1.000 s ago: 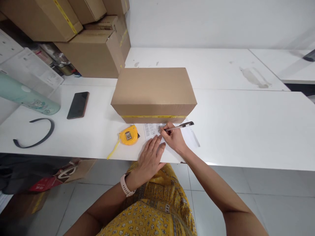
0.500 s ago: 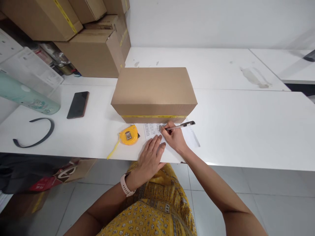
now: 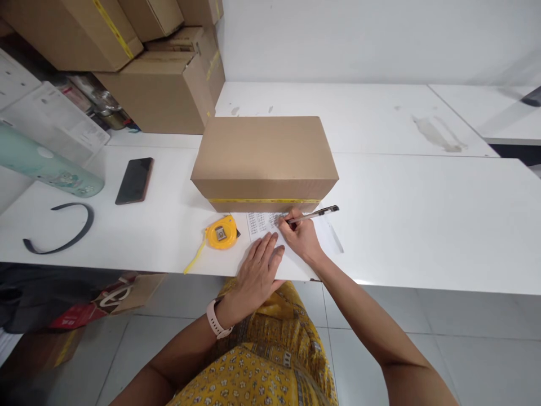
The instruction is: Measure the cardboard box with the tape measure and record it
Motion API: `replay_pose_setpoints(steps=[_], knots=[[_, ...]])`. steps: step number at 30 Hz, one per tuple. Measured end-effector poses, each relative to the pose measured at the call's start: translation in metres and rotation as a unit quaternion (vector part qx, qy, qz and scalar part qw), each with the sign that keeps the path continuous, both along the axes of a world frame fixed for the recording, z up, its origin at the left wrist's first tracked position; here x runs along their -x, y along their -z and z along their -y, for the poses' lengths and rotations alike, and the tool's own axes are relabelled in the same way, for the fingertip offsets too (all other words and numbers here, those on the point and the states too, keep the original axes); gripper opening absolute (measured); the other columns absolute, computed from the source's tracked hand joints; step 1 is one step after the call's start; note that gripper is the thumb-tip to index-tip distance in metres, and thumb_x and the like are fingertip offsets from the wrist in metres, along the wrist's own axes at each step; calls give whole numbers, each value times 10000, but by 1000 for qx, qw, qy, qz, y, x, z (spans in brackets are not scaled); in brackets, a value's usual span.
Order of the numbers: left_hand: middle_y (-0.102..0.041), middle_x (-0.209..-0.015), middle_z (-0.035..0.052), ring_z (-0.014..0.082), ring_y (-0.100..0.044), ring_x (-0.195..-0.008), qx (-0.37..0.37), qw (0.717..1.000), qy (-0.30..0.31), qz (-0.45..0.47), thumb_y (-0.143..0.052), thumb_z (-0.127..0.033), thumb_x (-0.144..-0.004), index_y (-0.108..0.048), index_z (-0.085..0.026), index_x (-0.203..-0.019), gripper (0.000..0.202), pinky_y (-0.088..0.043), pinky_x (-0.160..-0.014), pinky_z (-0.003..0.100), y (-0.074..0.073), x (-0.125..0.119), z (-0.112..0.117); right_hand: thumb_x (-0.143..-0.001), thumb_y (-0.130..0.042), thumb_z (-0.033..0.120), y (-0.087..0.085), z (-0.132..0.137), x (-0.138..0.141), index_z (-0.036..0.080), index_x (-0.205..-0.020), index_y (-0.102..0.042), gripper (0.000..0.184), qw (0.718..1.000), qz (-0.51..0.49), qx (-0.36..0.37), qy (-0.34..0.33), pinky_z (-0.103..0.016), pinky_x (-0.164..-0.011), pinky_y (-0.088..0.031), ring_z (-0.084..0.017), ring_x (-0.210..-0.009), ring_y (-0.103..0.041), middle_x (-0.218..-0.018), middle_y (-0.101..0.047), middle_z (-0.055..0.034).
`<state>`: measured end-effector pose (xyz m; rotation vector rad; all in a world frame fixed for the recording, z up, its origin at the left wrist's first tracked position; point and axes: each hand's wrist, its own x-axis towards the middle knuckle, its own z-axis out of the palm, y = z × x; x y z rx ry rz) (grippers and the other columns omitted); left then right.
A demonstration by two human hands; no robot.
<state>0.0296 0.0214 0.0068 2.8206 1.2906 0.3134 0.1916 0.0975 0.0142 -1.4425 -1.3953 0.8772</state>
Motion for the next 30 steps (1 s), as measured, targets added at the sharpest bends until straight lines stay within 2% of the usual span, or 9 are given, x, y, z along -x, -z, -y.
replay_pose_setpoints(steps=[30], knots=[[-355,-1612,266,376,-314,-1526,-3,1000,0,2,-798,-459,-833,-466,-44,-1435,803,-326,-1250,503,0,-1,-1,-828,-639,394,-4,-1,1,223,-650,-479,294,1000,18,-15,-8,-280,-519,-327,-117,-542,-395,-571,-440,38]])
